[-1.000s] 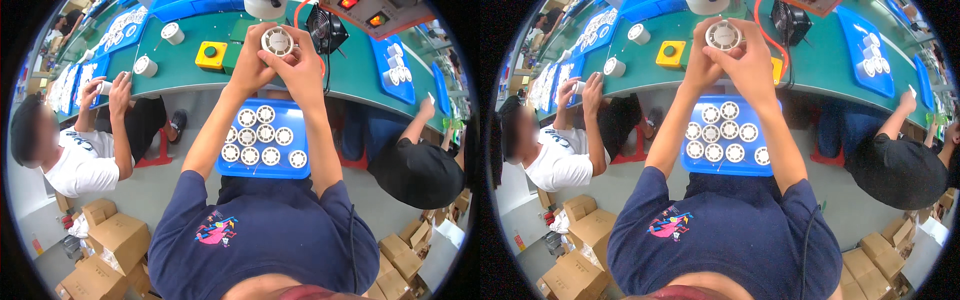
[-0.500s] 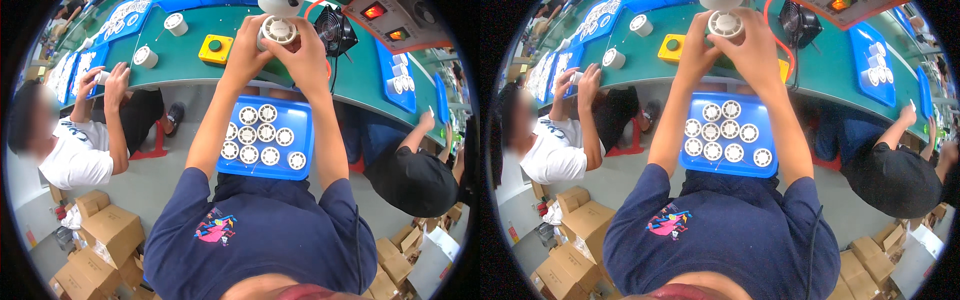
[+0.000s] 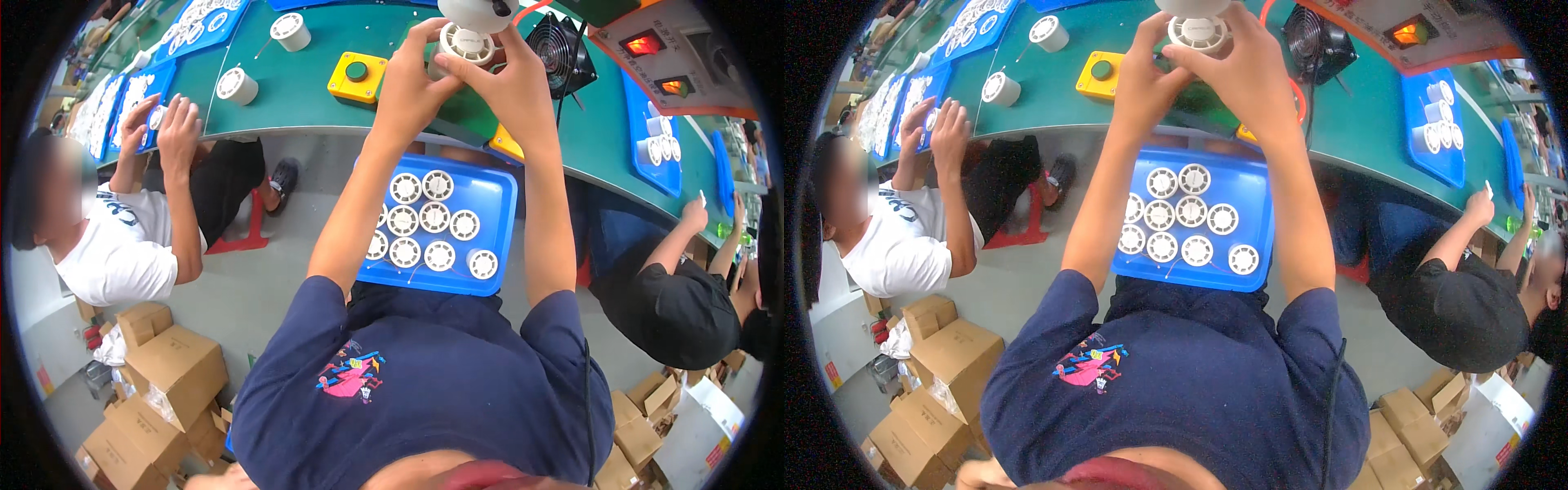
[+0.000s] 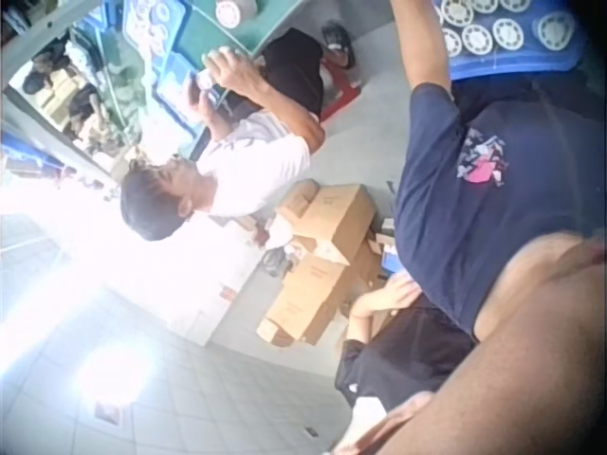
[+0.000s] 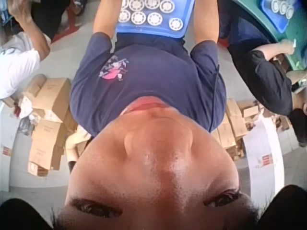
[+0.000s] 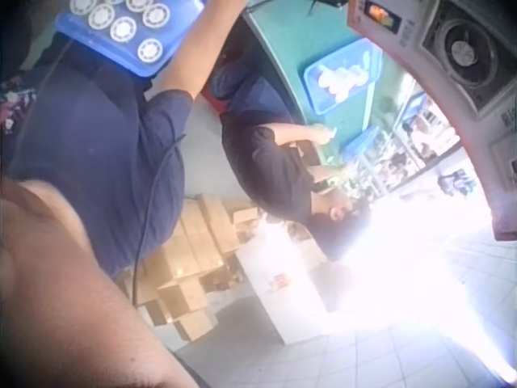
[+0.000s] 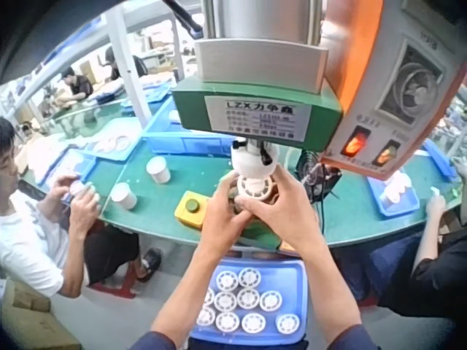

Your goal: Assembling circular electronic components using a press machine at a factory workstation.

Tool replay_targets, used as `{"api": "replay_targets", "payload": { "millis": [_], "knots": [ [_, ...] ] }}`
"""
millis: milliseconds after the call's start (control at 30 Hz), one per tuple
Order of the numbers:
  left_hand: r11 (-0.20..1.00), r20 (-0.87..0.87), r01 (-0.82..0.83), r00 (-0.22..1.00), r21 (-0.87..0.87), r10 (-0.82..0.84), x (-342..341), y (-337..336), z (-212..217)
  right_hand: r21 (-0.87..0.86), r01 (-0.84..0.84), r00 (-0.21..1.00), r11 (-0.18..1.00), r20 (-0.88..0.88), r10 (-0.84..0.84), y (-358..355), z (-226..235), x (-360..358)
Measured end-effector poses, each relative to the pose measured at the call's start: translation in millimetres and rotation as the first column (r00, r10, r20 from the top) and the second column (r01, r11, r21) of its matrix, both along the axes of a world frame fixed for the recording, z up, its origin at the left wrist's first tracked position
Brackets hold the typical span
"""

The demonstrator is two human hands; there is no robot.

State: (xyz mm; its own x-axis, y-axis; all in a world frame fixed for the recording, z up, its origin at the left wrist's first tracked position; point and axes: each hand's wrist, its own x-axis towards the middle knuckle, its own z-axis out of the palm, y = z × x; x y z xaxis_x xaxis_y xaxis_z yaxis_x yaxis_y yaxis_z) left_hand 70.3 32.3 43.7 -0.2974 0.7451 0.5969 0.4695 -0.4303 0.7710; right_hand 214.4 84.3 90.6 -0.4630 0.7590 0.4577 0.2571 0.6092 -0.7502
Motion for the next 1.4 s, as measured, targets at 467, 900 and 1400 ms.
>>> {"api": "replay_targets", "payload": {
  "millis": [467, 900, 1400],
  "knots": [
    [1.000, 0.074, 0.003, 0.997, -0.029, -0.001, 1, 1, -5, -0.108, -0.025, 1.000, 0.994, -0.015, 0.023, 1, -3, -3],
    [0.990, -0.077, -0.066, 0.995, -0.129, 0.056, 8, -11, 16, -0.196, -0.061, 0.989, 0.979, -0.144, 0.033, 7, -19, 0],
    [0.999, -0.010, -0.041, 0.999, 0.032, 0.042, 5, 2, -6, -0.220, -0.085, 0.991, 0.972, -0.120, 0.059, 13, -17, 3]
  ]
}}
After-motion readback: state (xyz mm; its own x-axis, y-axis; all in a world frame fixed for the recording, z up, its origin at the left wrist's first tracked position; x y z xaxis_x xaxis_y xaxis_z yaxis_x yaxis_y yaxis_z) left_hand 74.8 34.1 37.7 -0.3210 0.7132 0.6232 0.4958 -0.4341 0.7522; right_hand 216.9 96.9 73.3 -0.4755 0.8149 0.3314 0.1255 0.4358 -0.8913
